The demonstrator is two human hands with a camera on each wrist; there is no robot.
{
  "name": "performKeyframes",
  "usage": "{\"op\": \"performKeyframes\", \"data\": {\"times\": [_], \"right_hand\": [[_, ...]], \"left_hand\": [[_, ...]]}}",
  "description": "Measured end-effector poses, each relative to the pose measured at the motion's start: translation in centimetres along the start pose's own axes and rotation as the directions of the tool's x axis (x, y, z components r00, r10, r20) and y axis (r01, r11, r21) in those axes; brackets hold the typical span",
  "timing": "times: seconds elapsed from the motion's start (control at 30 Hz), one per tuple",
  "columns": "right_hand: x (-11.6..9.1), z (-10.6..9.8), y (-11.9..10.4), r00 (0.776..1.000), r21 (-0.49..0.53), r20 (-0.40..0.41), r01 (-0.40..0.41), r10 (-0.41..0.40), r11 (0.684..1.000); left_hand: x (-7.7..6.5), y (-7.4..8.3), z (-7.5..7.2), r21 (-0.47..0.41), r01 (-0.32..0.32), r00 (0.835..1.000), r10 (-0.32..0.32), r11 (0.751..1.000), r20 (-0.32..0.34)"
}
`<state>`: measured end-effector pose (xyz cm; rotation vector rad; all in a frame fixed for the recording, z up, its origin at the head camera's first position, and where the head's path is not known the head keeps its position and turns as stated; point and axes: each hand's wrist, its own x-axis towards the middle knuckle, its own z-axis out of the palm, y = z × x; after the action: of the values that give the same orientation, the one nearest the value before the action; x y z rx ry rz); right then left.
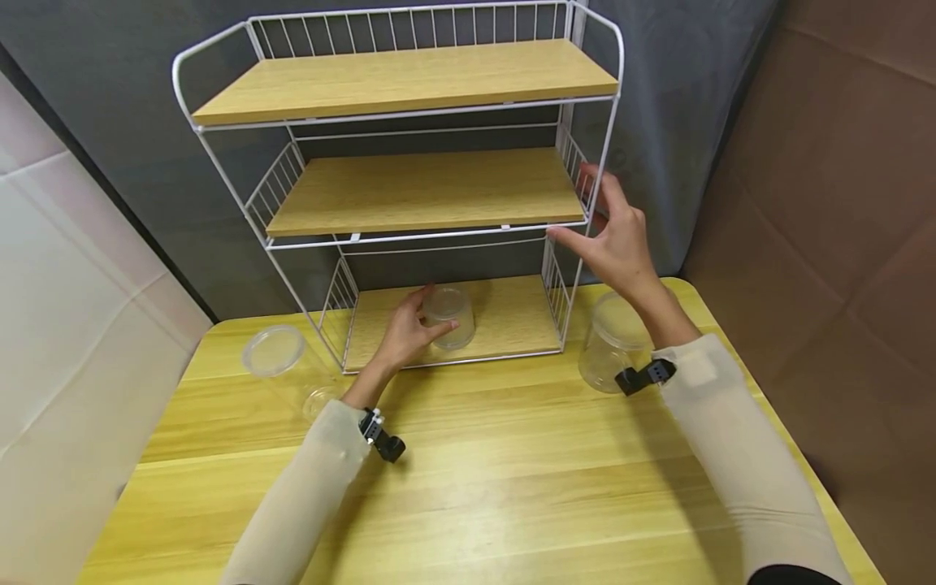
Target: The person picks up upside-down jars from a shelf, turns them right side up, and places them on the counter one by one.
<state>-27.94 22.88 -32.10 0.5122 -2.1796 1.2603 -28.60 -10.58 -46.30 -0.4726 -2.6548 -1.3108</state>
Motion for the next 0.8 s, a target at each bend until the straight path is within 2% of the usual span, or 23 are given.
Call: {"op": "performKeyframes", "data": {"times": [0.3, 0.4, 0.53, 0.67, 0.8], "right_hand": [[-0.1, 0.0, -0.2, 0.999, 0.019, 0.011, -0.039, 0.039, 0.999], [-0.2, 0.0, -0.3, 0.997, 0.018, 0.023, -0.067, 0.067, 0.998], [-0.6, 0.2, -0.5, 0.995, 0.009, 0.030, -0.097, 0.097, 0.995], [-1.3, 0.1, -0.9, 0.993, 0.001, 0.020, -0.112, 0.112, 0.994], [-2.6, 0.5, -1.3, 0.994, 0.004, -0.024, -0.107, 0.107, 0.994]], "left_hand": [[-0.6, 0.2, -0.8, -0.026, 0.018, 0.999, -0.018, 1.000, -0.030], [-0.7, 0.4, -0.9, -0.100, 0.037, 0.998, -0.042, 0.994, -0.046], [-1.0, 0.8, -1.2, -0.213, 0.068, 0.995, -0.081, 0.975, -0.054], [-1.4, 1.4, -1.5, -0.234, 0.092, 0.993, -0.106, 0.968, -0.046], [-1.8, 2.1, -1.9, -0.264, 0.124, 0.990, -0.138, 0.957, -0.036]]}}
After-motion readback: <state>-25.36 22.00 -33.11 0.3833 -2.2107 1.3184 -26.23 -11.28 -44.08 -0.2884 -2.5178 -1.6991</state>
